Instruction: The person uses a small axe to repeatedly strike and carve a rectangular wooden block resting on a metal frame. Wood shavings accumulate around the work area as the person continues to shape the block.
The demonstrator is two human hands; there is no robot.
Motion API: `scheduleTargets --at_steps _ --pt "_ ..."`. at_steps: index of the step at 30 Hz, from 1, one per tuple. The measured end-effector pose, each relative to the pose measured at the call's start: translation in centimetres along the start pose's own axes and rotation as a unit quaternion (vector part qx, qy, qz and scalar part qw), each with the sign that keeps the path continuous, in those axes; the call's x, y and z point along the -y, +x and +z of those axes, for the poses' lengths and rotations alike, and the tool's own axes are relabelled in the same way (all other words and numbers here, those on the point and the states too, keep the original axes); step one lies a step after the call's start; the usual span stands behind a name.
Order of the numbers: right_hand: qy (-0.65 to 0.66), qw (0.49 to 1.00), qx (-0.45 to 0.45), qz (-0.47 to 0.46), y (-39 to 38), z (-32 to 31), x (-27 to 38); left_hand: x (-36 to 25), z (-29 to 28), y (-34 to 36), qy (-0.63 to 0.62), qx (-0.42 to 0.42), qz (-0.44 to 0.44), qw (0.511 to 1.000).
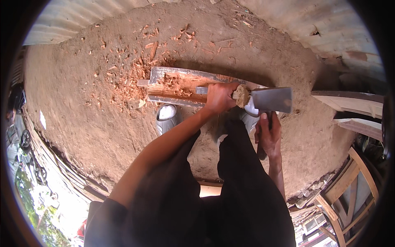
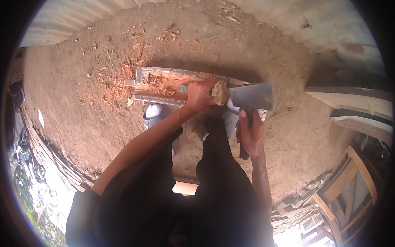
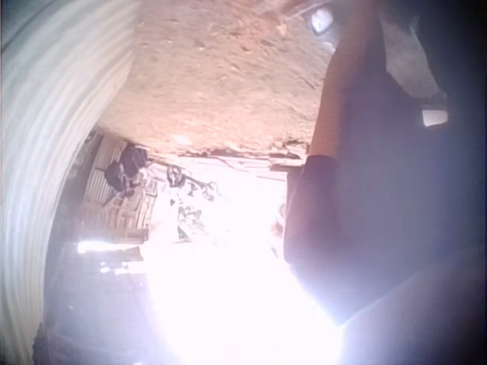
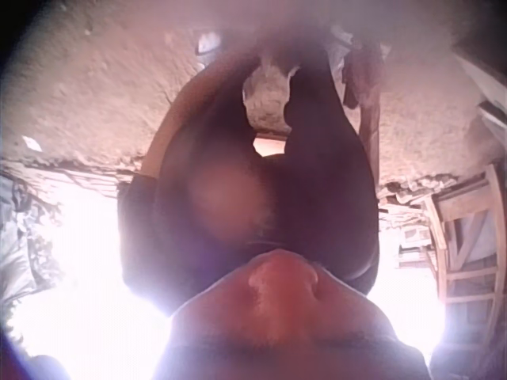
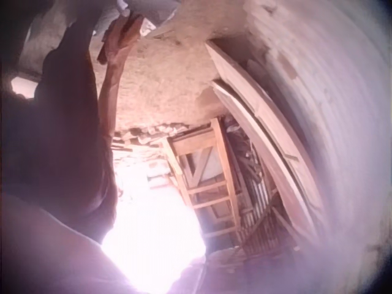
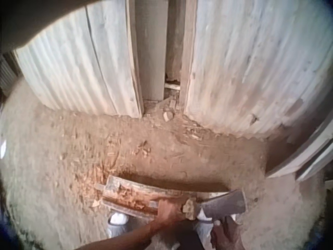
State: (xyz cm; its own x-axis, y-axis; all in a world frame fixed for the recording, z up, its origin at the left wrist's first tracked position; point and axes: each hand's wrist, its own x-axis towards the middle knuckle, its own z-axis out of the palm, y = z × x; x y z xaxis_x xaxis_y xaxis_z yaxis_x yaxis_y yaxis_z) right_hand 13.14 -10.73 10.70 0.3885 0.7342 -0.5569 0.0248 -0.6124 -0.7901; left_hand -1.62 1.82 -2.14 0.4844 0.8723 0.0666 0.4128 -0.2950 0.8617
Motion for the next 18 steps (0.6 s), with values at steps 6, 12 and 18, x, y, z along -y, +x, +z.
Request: scheduleTargets --at_steps 6,12,18 --pt "-0.123 0.992 0.024 -0.030 0.2 0.7 -0.8 -0.5 -0.1 0.0 -0.021 -0.022 0.005 1.000" --pt "0.112 0.988 -0.100 -0.028 -0.4 1.9 1.4 -0.5 -0.1 -0.3 -0.027 -0.003 -0.011 1.000" --pt "-0.105 0.994 0.020 0.002 1.0 0.1 2.3 0.2 0.1 0.2 0.006 0.002 -0.005 1.000"
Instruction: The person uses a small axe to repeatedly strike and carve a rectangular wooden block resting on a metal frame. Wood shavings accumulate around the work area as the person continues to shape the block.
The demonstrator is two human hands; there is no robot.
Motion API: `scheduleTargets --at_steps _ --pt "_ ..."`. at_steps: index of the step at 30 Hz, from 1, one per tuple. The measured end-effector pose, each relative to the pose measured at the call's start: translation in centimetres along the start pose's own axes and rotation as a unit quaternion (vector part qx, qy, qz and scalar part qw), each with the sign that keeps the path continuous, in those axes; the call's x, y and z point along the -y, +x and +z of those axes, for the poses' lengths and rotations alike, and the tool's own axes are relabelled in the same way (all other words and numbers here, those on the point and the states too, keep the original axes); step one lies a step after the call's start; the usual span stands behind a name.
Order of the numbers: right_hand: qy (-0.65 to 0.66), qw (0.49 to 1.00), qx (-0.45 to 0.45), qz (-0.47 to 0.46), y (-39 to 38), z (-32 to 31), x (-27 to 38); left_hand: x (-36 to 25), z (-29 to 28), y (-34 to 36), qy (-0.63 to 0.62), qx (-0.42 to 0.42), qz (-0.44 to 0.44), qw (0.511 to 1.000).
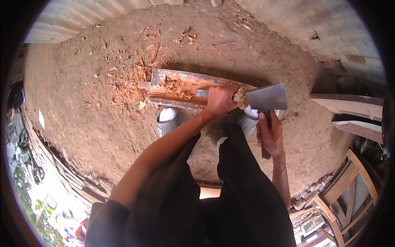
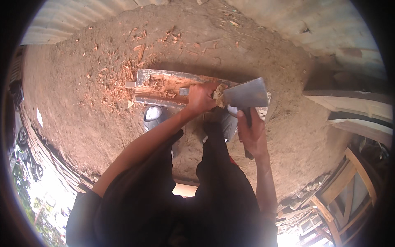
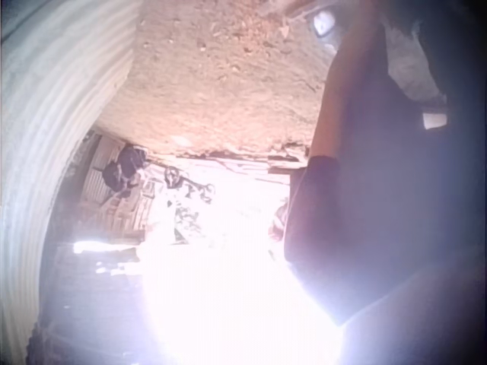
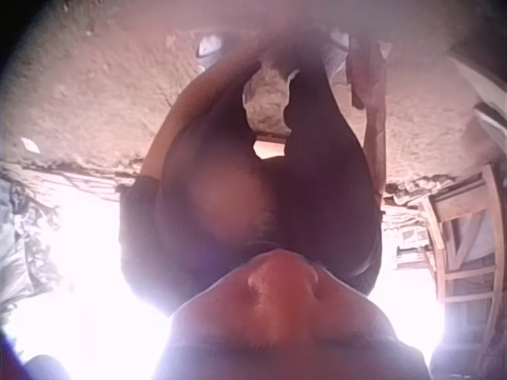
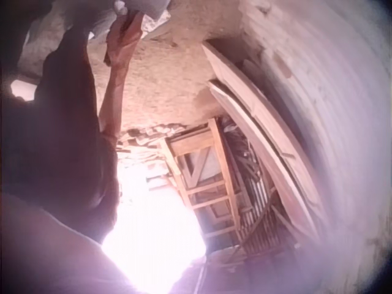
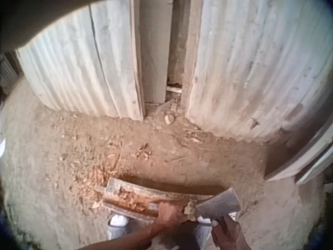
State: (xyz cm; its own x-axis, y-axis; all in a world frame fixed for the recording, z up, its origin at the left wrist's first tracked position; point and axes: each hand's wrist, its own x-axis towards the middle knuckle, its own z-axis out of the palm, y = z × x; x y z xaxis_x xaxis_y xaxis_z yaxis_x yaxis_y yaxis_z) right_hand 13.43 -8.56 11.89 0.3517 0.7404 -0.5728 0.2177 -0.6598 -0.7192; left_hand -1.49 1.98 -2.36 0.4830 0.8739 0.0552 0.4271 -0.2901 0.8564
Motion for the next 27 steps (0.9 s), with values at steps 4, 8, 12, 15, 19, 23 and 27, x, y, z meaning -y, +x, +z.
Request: scheduleTargets --at_steps 4,8,12,15,19,23,27 --pt "0.106 0.992 -0.064 0.016 -1.0 1.5 -0.1 -0.3 0.2 -0.2 0.002 -0.001 0.014 1.000" --pt "0.035 0.999 -0.005 0.037 -0.5 1.0 -0.8 -0.4 -0.1 -0.4 0.033 0.025 0.011 0.999" --pt "0.125 0.985 -0.100 0.070 -0.9 1.0 -1.0 -0.5 0.2 -0.6 0.034 0.025 0.015 0.999" --pt "0.039 0.996 -0.041 0.065 -0.8 1.4 -2.8 -0.8 0.4 -0.2 0.032 0.027 0.017 0.999" --pt "0.070 0.994 0.039 0.079 -1.2 -1.3 0.3 -0.6 0.0 -0.2 0.051 0.030 0.011 0.998" --pt "0.153 0.971 -0.163 0.079 -1.0 1.4 0.4 -0.6 0.6 -0.1 0.041 0.032 0.009 0.999" --pt "0.019 0.995 0.021 0.093 -0.7 0.3 -1.0 0.1 0.7 -0.6 0.044 0.033 0.021 0.998"
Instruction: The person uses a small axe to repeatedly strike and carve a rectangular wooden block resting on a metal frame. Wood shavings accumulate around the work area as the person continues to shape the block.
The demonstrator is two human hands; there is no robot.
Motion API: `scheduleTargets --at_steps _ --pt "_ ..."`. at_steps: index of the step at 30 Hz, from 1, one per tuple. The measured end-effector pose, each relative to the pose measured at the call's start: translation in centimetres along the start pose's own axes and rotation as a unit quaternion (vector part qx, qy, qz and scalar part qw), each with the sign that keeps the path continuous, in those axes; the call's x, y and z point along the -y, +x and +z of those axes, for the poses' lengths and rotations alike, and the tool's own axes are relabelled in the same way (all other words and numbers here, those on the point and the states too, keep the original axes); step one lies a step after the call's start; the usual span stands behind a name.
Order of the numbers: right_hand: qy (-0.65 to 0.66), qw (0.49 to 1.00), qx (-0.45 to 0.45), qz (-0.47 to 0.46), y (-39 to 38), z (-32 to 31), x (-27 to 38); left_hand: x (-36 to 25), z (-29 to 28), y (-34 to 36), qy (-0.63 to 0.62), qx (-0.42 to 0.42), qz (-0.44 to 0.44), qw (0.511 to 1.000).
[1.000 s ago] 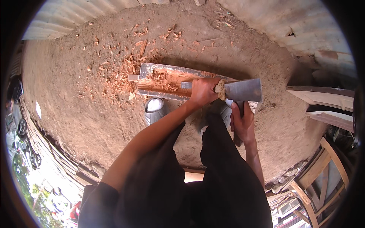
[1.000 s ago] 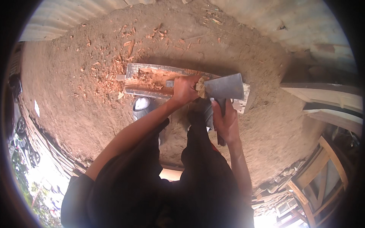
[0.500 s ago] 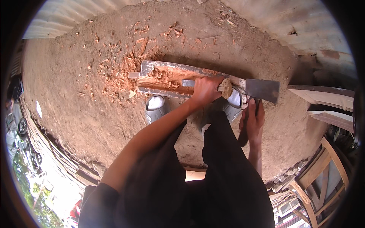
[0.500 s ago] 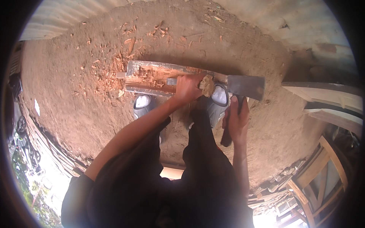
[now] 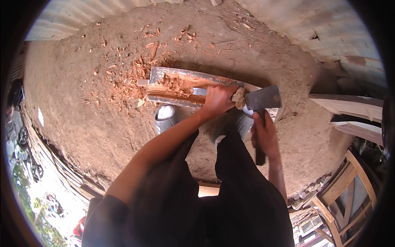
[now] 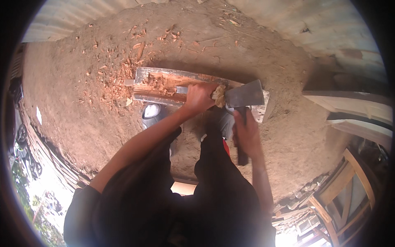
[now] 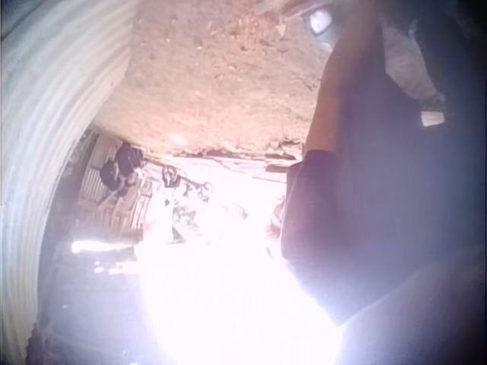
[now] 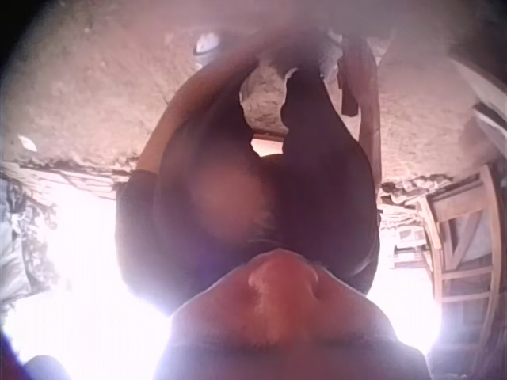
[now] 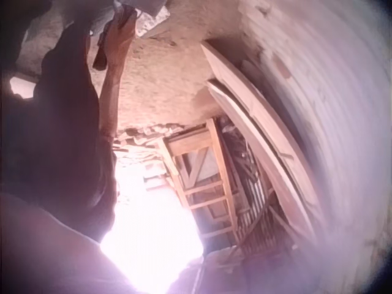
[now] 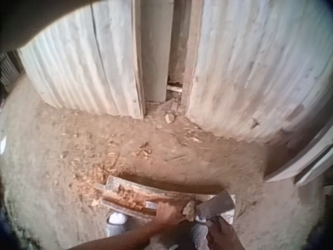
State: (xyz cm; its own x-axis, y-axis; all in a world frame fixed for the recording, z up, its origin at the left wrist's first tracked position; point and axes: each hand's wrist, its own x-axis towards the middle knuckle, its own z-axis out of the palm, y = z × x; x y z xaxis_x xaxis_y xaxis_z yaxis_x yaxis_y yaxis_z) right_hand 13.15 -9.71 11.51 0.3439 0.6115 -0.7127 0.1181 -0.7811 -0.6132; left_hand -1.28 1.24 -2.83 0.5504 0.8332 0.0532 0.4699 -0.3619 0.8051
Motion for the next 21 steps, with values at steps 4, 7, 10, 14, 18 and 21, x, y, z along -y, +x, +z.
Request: scheduleTargets --at_steps 4,7,10,14,18,21 --pt "0.063 0.996 -0.060 0.000 0.3 -2.6 0.6 0.3 -0.2 0.3 0.022 -0.001 -0.014 1.000" --pt "0.140 0.981 -0.130 -0.032 -0.3 -0.3 0.8 0.1 -0.2 0.4 0.017 -0.005 -0.031 0.999" --pt "-0.010 0.999 0.014 -0.043 0.5 0.6 -0.4 0.0 -0.4 0.3 0.006 -0.017 -0.035 0.999" --pt "0.076 0.997 -0.020 -0.008 0.0 -0.6 1.2 0.1 -0.8 0.1 0.022 -0.015 -0.054 0.998" --pt "0.030 0.999 -0.035 -0.029 -0.2 1.6 0.6 0.0 -0.8 0.2 0.013 -0.015 -0.041 0.999" --pt "0.023 0.999 0.031 -0.015 0.2 -0.3 2.9 0.4 -1.0 0.3 0.020 -0.020 -0.046 0.999"
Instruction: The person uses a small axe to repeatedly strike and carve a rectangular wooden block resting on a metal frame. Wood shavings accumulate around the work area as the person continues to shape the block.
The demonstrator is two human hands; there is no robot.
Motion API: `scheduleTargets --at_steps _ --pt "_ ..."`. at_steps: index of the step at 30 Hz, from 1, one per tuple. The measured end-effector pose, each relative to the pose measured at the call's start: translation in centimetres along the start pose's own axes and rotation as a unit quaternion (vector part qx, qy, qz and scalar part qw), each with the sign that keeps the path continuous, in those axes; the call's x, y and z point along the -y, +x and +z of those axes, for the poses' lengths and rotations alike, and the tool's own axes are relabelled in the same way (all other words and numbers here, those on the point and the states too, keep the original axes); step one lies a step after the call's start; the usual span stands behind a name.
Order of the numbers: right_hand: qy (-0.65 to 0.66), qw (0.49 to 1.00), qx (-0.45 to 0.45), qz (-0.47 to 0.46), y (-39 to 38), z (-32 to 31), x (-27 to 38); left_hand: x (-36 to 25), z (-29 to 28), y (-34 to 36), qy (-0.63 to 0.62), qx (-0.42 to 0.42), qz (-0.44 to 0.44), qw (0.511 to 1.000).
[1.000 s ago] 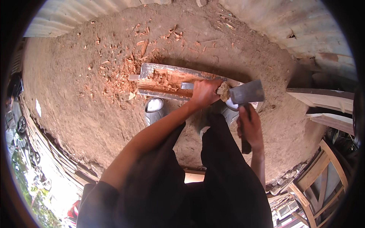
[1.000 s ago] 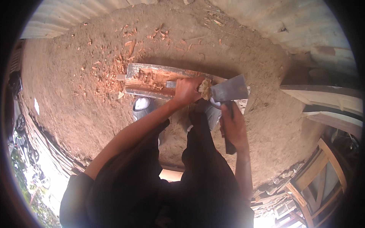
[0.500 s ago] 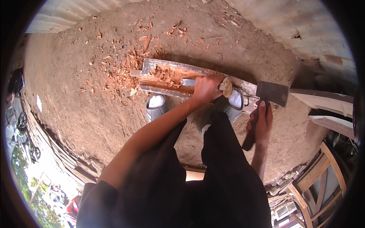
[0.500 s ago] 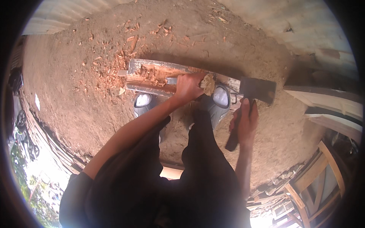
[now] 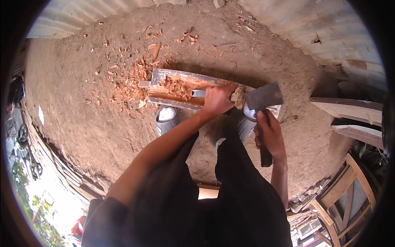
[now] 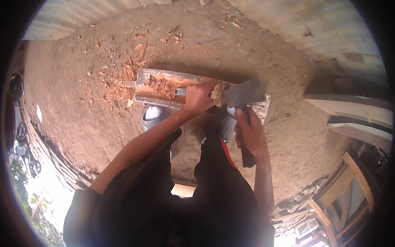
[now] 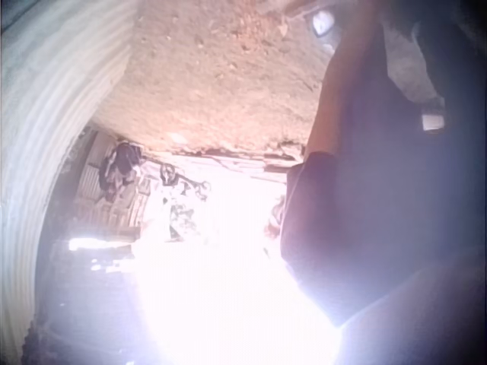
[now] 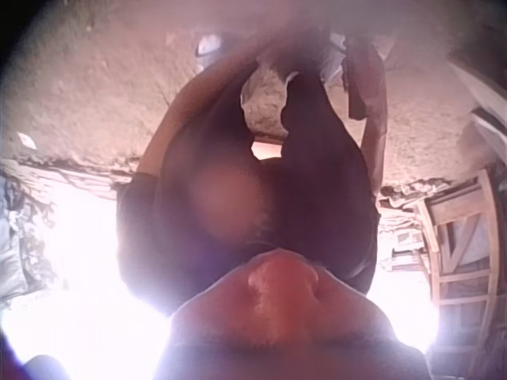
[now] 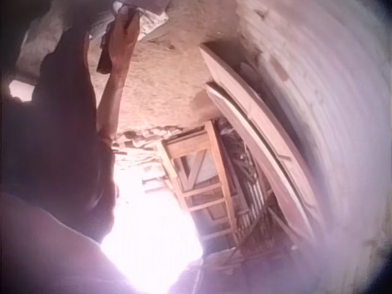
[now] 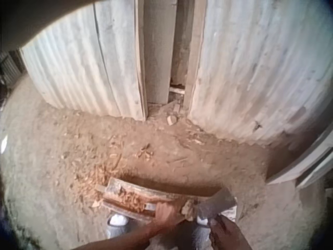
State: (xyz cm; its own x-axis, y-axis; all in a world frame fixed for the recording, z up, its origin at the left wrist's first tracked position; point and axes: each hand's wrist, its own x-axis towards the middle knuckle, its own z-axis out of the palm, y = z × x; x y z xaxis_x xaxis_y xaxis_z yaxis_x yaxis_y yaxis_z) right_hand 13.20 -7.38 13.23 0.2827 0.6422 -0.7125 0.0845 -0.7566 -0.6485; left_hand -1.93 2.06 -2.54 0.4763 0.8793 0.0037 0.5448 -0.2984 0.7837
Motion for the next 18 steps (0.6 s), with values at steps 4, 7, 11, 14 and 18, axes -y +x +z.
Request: scheduleTargets --at_steps 4,7,11,14,18 --pt "0.088 0.990 -0.112 0.018 -0.4 1.5 -0.8 0.1 0.3 -0.4 0.005 0.014 0.013 1.000" --pt "-0.018 1.000 -0.012 0.014 -0.1 1.5 -1.8 0.1 0.5 -0.2 -0.001 0.018 0.009 1.000" --pt "0.016 0.999 -0.030 0.017 0.0 -1.1 0.3 0.0 0.1 -0.3 0.024 -0.006 -0.002 1.000" --pt "0.111 0.983 -0.138 -0.047 0.4 -0.5 -1.8 0.0 0.4 0.3 0.015 0.009 -0.003 1.000" --pt "-0.087 0.992 -0.023 -0.087 2.0 1.8 -5.0 -0.4 0.1 0.0 0.008 0.010 -0.012 1.000"
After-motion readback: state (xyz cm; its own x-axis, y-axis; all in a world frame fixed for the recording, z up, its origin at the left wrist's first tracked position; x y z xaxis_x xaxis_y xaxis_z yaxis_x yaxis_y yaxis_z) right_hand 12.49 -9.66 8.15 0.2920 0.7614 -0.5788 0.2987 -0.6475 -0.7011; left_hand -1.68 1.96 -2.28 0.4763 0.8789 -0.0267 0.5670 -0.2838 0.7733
